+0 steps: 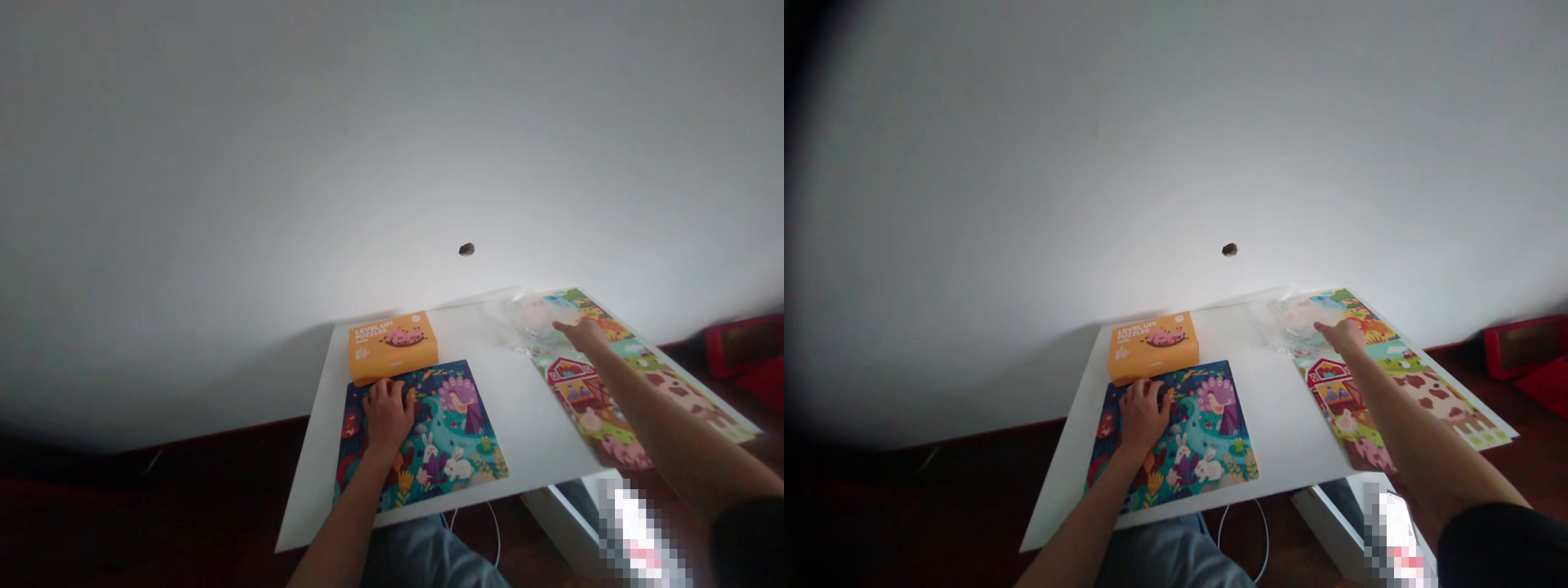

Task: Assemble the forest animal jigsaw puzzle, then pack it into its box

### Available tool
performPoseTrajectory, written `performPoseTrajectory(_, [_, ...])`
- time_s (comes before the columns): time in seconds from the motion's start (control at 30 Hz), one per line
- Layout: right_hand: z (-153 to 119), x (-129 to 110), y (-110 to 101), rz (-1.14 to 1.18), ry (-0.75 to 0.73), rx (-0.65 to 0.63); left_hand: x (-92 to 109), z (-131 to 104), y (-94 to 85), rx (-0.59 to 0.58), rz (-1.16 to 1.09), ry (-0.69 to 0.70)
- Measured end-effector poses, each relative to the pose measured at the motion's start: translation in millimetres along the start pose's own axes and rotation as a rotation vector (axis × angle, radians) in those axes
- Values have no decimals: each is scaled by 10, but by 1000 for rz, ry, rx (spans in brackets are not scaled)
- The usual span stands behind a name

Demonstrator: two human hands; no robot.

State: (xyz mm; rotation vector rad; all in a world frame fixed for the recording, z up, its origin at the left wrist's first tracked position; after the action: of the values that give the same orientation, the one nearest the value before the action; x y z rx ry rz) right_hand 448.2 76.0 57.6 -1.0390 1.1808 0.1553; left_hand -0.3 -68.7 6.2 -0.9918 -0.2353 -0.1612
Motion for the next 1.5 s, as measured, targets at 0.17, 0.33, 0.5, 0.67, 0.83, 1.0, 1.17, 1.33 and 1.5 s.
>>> performPoseTrajectory(0.17, [-1093, -312, 641, -91, -530, -240, -75, -29, -3, 61, -286, -186])
performPoseTrajectory(0.33, [-2050, -635, 1552, 227, -184, -624, -565, 333, -101, 233, -431, -657])
performPoseTrajectory(0.5, [-2117, -936, 1690, 263, -136, -610, -956, 642, -372, 150, -515, -737])
performPoseTrajectory(0.67, [-1987, -1338, 1461, 438, -200, -641, -1002, 1124, -541, 106, -672, -744])
performPoseTrajectory(0.83, [-1694, -1764, 1509, 664, -143, -612, -867, 1679, -349, 56, -732, -405])
performPoseTrajectory(1.0, [-2004, -1526, 1541, 352, -574, -480, -951, 1512, 73, -23, -614, -268])
performPoseTrajectory(1.17, [-2951, -1028, 1595, 10, -1175, -713, -807, 1239, 342, -80, -592, -135])
performPoseTrajectory(1.33, [-3180, -844, 1748, -177, -1280, -685, -705, 978, 235, 1, -581, -77])
performPoseTrajectory(1.5, [-3122, -738, 1838, -93, -1286, -675, -1035, 386, -42, 142, -400, -240])
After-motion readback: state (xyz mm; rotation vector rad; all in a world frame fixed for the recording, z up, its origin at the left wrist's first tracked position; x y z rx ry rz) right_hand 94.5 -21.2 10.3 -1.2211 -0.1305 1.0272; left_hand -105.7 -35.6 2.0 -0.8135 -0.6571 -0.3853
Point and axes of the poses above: each hand's wrist, its own z-axis towards the middle knuckle, its own y-axis out of the palm, x = y × z, the point moved 4 cm from there along z, towards the middle knuckle, and after that the axes turned 10 degrees about x, right-handed, at the moved point
